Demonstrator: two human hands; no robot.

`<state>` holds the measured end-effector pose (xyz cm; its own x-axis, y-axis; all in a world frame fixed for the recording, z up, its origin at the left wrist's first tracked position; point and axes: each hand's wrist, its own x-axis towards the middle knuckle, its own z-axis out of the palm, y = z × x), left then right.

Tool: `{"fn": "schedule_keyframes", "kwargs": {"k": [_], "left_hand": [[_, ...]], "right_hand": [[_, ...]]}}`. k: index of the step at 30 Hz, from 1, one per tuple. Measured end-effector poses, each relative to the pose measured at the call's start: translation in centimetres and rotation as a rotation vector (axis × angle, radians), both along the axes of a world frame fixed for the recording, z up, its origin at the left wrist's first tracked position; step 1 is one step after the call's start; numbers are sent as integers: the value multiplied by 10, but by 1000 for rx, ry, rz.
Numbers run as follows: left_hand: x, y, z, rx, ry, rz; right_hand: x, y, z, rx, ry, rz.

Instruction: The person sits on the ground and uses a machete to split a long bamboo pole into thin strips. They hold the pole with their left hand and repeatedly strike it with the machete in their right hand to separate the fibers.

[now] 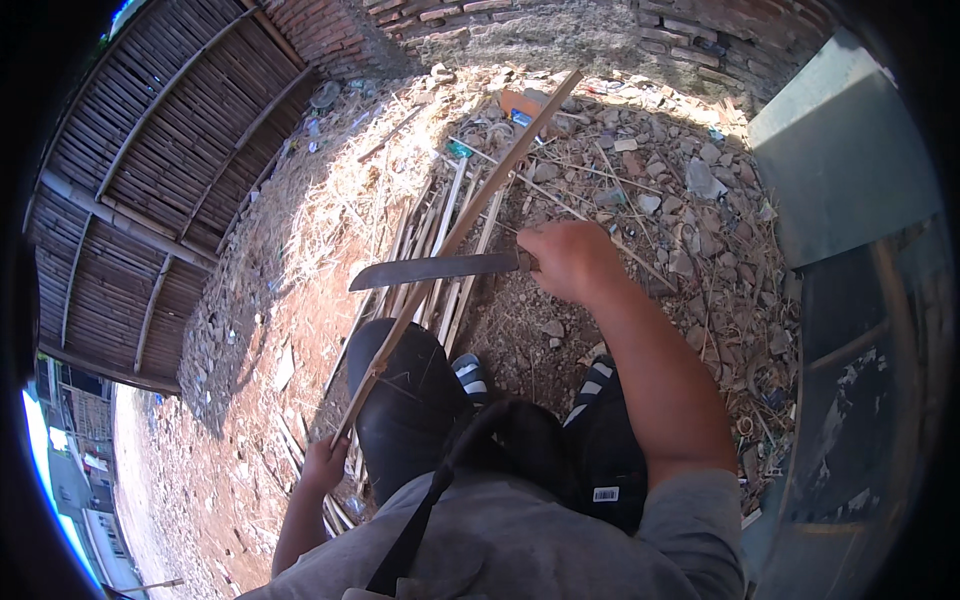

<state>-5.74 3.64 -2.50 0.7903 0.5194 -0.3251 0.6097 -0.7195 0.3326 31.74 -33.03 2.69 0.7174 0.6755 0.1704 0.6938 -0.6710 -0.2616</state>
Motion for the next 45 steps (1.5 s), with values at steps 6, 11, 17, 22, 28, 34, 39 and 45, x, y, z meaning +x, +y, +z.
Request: {"fn": "schedule_keyframes", "kwargs": {"k": [6, 11, 17, 22, 28, 34, 39, 45], "left_hand": [[-16, 16, -6, 159, -41, -67], [-15, 14, -5, 100, -53, -39], [-5, 12, 5, 158, -54, -103], [-5, 16, 6, 145, -5, -65], [3, 16, 24, 31, 114, -41], [-6, 13, 25, 56, 10, -104], [5, 9, 37, 4, 92, -54], [3, 18, 36, -59, 174, -25]], "right_hand": [[34, -31, -10, 178, 213, -326], [22, -26, -3, 97, 205, -264], [12, -3, -10, -35, 260, -25], [46, -36, -30, 284, 419, -361], [10, 1, -20, -86, 295, 29], [16, 7, -23, -96, 318, 33], [39, -11, -56, 275, 479, -261], [-8, 34, -40, 89, 384, 153]]}}
